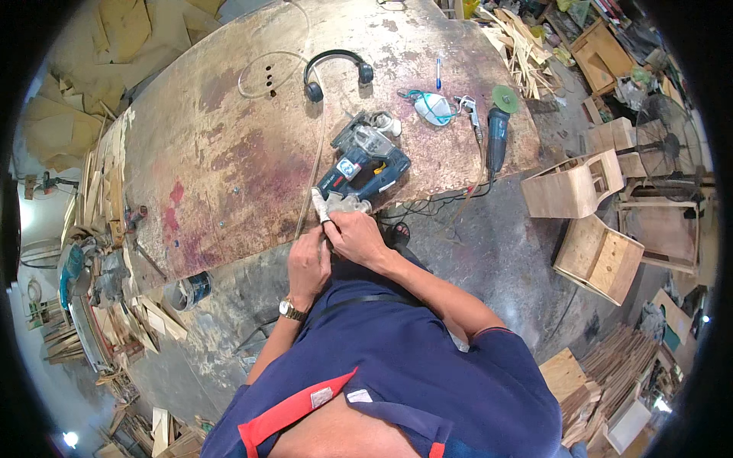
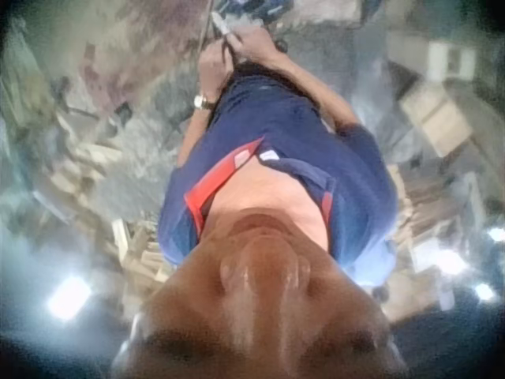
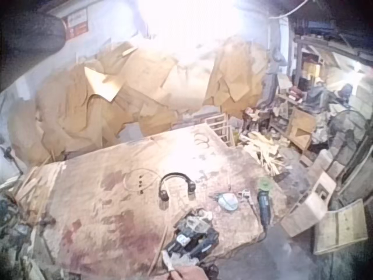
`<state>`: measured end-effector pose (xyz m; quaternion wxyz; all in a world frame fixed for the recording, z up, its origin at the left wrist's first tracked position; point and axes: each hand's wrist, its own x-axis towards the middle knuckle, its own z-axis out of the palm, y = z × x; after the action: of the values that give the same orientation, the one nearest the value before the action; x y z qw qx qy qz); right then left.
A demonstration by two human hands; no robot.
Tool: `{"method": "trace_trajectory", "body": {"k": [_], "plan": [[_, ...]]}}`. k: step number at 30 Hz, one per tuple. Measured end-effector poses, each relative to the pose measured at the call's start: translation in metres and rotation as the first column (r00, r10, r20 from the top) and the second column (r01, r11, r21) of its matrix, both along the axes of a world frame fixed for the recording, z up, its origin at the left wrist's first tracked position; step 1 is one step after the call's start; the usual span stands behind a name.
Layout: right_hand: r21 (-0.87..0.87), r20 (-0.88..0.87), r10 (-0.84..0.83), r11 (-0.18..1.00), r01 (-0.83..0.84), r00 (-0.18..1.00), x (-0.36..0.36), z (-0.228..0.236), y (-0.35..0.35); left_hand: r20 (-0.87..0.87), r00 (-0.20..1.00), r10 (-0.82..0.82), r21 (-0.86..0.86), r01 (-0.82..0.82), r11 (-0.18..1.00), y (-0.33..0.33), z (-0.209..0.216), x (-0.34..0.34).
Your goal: The person puts on a face mask and gloves, then positions a metal frame on the floor. They use a wrench to tighten bolts at multiple joints of the frame, securing the structure.
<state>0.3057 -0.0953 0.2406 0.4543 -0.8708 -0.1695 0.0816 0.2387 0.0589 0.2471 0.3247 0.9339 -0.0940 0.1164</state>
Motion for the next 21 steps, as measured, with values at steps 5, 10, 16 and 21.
{"method": "trace_trajectory", "body": {"k": [5, 10, 16, 21], "plan": [[-0.022, 0.036, 0.035, 0.999, -0.034, 0.999, 0.0, 0.01, 0.008, -0.063, 0.991, 0.114, -0.046, -0.117, 0.992, 0.017, 0.001, -0.018], [0.229, -0.066, 0.18, 0.96, -0.16, 0.982, -0.003, 0.002, 0.022, 0.097, 0.964, 0.247, -0.068, -0.241, 0.968, 0.009, 0.028, -0.007], [0.159, 0.086, 0.234, 0.956, -0.245, 0.968, -0.006, 0.005, 0.027, -0.067, 0.919, 0.388, -0.196, -0.393, 0.898, 0.032, 0.005, 0.0], [0.163, 0.062, 0.195, 0.966, -0.203, 0.979, 0.003, -0.004, 0.013, 0.056, 0.854, 0.518, -0.09, -0.512, 0.854, 0.062, -0.003, 0.016]]}}
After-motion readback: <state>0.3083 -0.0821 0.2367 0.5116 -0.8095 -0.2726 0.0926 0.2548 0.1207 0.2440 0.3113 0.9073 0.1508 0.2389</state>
